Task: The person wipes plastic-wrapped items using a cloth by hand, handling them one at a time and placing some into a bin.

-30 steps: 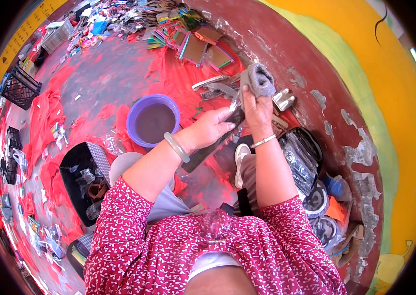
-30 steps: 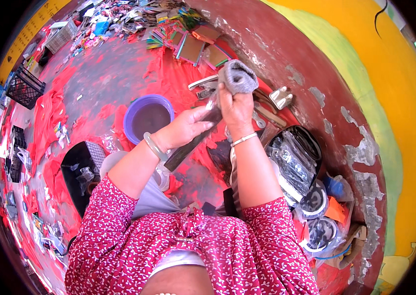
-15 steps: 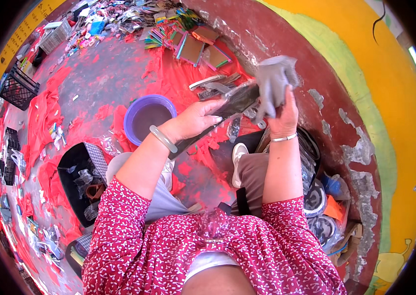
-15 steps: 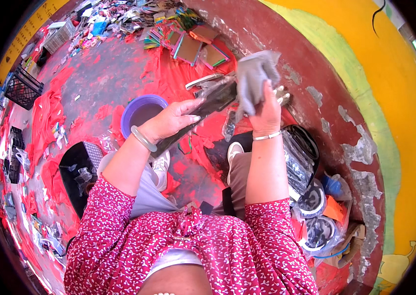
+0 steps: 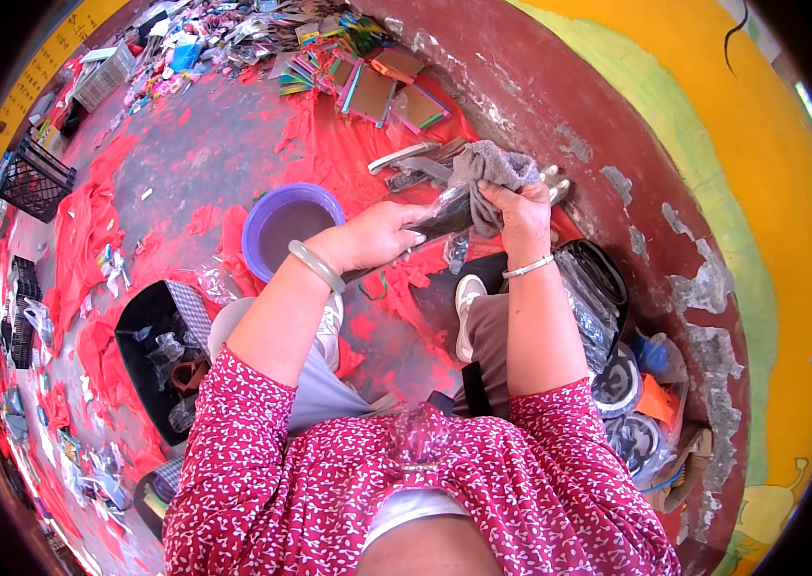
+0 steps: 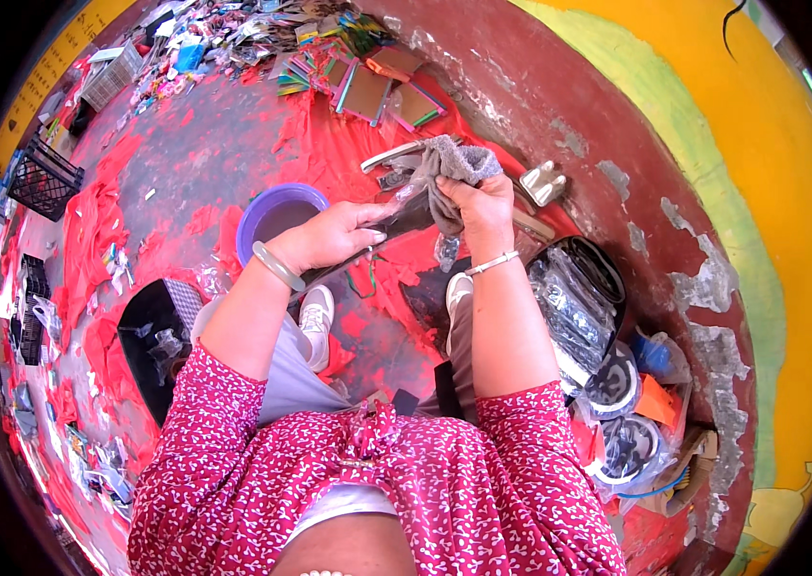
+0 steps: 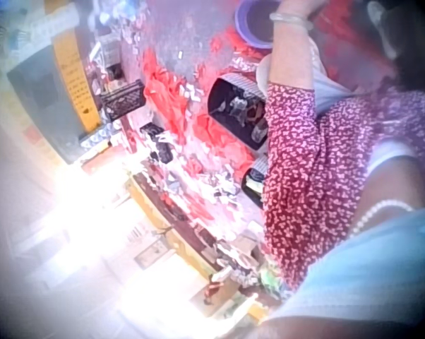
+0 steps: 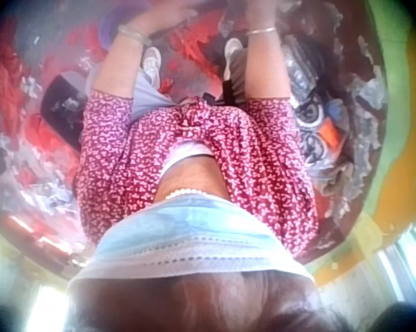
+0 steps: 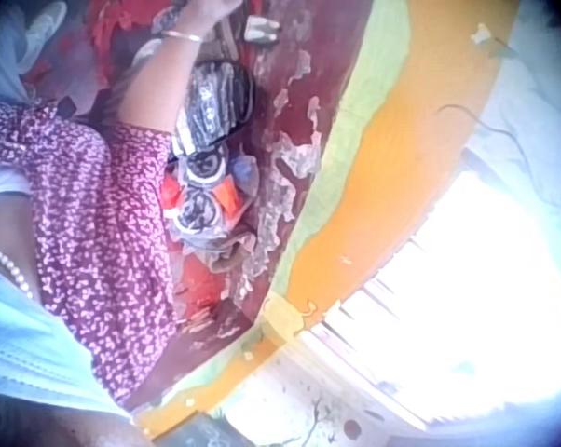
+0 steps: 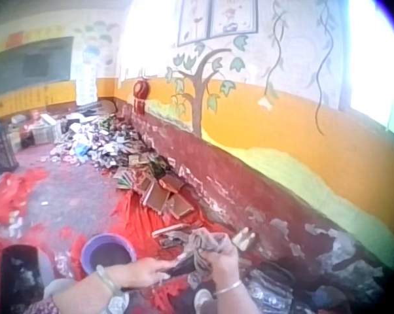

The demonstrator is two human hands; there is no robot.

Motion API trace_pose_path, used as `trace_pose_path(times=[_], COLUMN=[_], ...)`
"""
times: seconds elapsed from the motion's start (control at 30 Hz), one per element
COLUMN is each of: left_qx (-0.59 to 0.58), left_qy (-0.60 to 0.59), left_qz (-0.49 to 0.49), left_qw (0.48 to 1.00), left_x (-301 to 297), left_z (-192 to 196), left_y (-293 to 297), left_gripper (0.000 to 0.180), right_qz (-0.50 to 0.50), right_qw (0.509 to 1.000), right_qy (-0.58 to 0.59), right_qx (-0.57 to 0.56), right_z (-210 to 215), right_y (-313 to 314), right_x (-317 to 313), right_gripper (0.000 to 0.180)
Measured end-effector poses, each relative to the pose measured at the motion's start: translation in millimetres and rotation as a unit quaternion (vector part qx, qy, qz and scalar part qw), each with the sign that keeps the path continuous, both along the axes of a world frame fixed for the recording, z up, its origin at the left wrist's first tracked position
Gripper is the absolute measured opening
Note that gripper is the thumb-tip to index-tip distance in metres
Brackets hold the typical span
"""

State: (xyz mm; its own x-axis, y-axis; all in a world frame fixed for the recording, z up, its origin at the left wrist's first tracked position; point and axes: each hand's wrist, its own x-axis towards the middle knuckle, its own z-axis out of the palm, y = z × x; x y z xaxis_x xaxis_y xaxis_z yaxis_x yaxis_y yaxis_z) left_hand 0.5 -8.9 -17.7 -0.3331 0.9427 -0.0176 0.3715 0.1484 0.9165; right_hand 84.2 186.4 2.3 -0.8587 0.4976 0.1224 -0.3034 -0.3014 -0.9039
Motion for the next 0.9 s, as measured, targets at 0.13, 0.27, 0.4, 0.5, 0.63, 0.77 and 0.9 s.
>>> trace_pose_path(times=[0.13,0.27,0.4,0.5,0.63,0.77,0.9], left_qx=[-0.043,-0.01,-0.029,0.001,-0.045,-0.039,-0.023], left_qy=[-0.039,-0.042,-0.044,0.067,0.02,0.021,0.038], left_qz=[-0.013,-0.031,-0.046,-0.053,-0.054,-0.057,-0.064], left_qw=[0.998,0.999,0.998,0.996,0.997,0.997,0.997], left_x=[1.2,3.1,-0.8,-4.7,-1.3,-3.3,-7.7], left_z=[16.7,20.5,23.7,13.4,24.4,22.3,15.8], left_y=[-2.0,-3.9,-4.0,-7.2,-2.5,-3.6,-8.0], left_gripper=[0.049,0.048,0.047,0.047,0.046,0.046,0.046], right_qz=[0.003,0.004,-0.049,-0.02,-0.043,-0.089,-0.052], right_qw=[0.996,0.991,0.998,0.989,0.99,0.991,0.998], right_qy=[-0.014,0.019,0.038,-0.073,-0.02,0.05,0.014], right_qx=[-0.089,-0.132,0.032,-0.123,-0.131,-0.089,0.019], right_z=[2.3,5.0,-0.8,7.3,2.3,-0.7,-3.0], right_y=[1.8,-1.2,-1.5,-3.2,-3.8,-13.5,-5.6], right_x=[3.9,5.8,5.3,4.0,2.8,0.5,-1.6], right_gripper=[0.031,0.029,0.025,0.023,0.02,0.02,0.021])
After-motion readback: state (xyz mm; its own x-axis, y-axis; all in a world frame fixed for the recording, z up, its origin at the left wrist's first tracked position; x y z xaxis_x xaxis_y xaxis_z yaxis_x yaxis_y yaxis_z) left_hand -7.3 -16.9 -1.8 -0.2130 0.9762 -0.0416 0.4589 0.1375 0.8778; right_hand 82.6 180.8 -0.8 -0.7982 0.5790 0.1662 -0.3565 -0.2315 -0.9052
